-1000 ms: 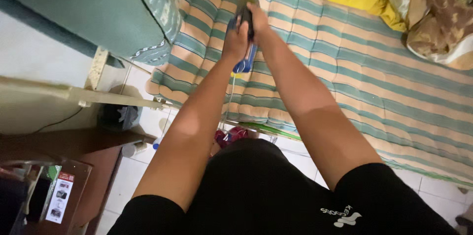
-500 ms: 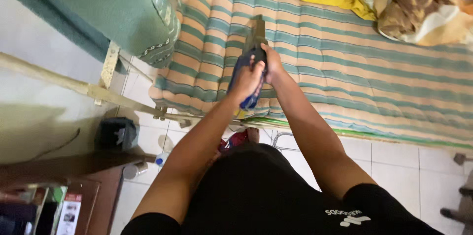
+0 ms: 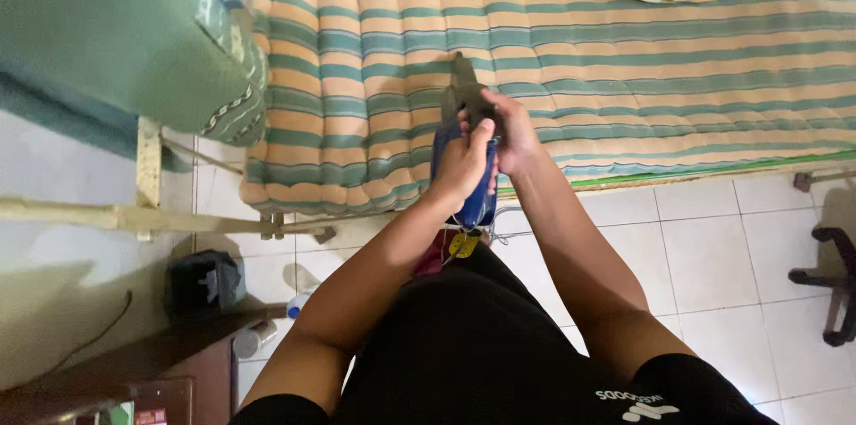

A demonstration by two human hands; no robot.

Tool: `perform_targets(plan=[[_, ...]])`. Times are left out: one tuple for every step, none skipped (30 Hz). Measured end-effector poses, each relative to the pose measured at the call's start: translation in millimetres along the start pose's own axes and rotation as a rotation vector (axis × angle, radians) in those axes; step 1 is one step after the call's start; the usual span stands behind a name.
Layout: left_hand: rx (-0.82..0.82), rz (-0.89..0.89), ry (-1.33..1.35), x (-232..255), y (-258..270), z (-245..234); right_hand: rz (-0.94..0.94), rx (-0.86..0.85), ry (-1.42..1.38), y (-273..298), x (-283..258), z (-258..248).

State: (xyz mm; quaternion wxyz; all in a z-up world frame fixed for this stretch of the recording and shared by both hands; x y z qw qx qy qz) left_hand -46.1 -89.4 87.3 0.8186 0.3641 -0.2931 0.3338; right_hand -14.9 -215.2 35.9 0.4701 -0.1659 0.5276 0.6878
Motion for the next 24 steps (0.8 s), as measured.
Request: perform_targets(plan=[[0.038, -0.022, 0.009, -0.9, -8.2, -2.1, -0.023, -0.027, 0.001, -7.2, -1.5, -1.9], [0.076, -0.043, 0.018, -2.5, -17.4, -4.8, 0.017, -0.041, 0.014, -18.0, -0.1, -4.3], [0.093, -0.032, -0.002, -3.1, -27.2, -7.6, 0.06, -0.057, 0.028, -31.4, 1.4, -5.8], [0.11, -0.021, -0.022, -3.7, -37.8, -10.8, 0.103, -0.074, 0.042, -43.9, 3.3, -8.5], [0.128, -0.009, -0.042, -4.3, -48.9, -13.3, 0.109, -0.063, 0.037, -55.7, 3.5, -12.4], [0.147, 0.003, -0.055, -5.5, -59.7, -15.0, 0.115, -0.053, 0.031, -67.5, 3.3, -15.4], [0.166, 0.014, -0.067, -7.0, -70.1, -16.1, 0.123, -0.042, 0.026, -78.7, 2.0, -18.6], [0.185, 0.024, -0.079, -8.1, -80.7, -16.7, 0.114, -0.025, 0.021, -90.7, -2.3, -22.3], [0.174, 0.048, -0.088, -7.9, -92.6, -14.7, 0.11, -0.008, 0.017, -102.3, -7.2, -26.9], [0.162, 0.072, -0.096, -5.3, -107.3, -11.8, 0.105, 0.008, 0.013, -114.1, -13.2, -33.0], [0.153, 0.096, -0.104, -2.1, -121.4, -8.9, 0.082, -0.01, 0.019, -126.5, -20.5, -38.9], [0.154, 0.101, -0.121, 0.7, -135.1, -6.0, 0.059, -0.028, 0.025, -140.0, -28.5, -45.6], [0.158, 0.105, -0.137, 3.2, -147.6, -3.4, 0.039, -0.048, 0.031, -153.2, -34.4, -51.8], [0.162, 0.109, -0.153, 5.4, -158.4, -1.1, 0.038, -0.04, 0.016, -167.3, -39.9, -57.6], [0.158, 0.113, -0.154, 8.2, -168.9, 1.3, 0.038, -0.034, 0.006, -180.8, -46.8, -62.1], [0.155, 0.117, -0.155, 10.9, -177.9, 3.1, 0.038, -0.028, -0.005, -188.9, -50.0, -66.3], [0.151, 0.12, -0.156, 11.1, -182.9, 4.9, 0.068, -0.011, 0.027, -192.4, -49.7, -70.2], [0.143, 0.126, -0.159, 10.2, -184.8, 6.9, 0.098, 0.005, 0.059, -193.8, -50.7, -72.7], [0.132, 0.13, -0.167, 9.9, -184.8, 9.0, 0.128, 0.023, 0.086, -190.8, -50.7, -75.7], [0.122, 0.133, -0.174, 9.7, -184.2, 13.7, 0.101, -0.012, 0.032, -182.8, -51.7, -78.2], [0.095, 0.118, -0.183, 8.9, -180.1, 19.0, 0.071, -0.043, -0.03, -171.4, -50.9, -78.9], [0.067, 0.103, -0.192, 7.4, -171.8, 24.5, 0.04, -0.074, -0.092, -157.9, -50.5, -78.5], [0.028, 0.088, -0.205, 8.0, -165.6, 32.3, 0.02, -0.033, -0.127, -142.6, -52.5, -82.5], [-0.01, 0.075, -0.213, 7.4, -157.3, 40.9, -0.001, 0.008, -0.161, -123.8, -53.8, -86.2]])
Point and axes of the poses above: each hand's wrist, its own y-axis away from the middle knuckle, its own z-axis out of the palm, x = y × z, the point moved 4 cm from there along -y, towards the middle knuckle, and after that the axes turned 14 degrees about y, right-handed, at the moved point
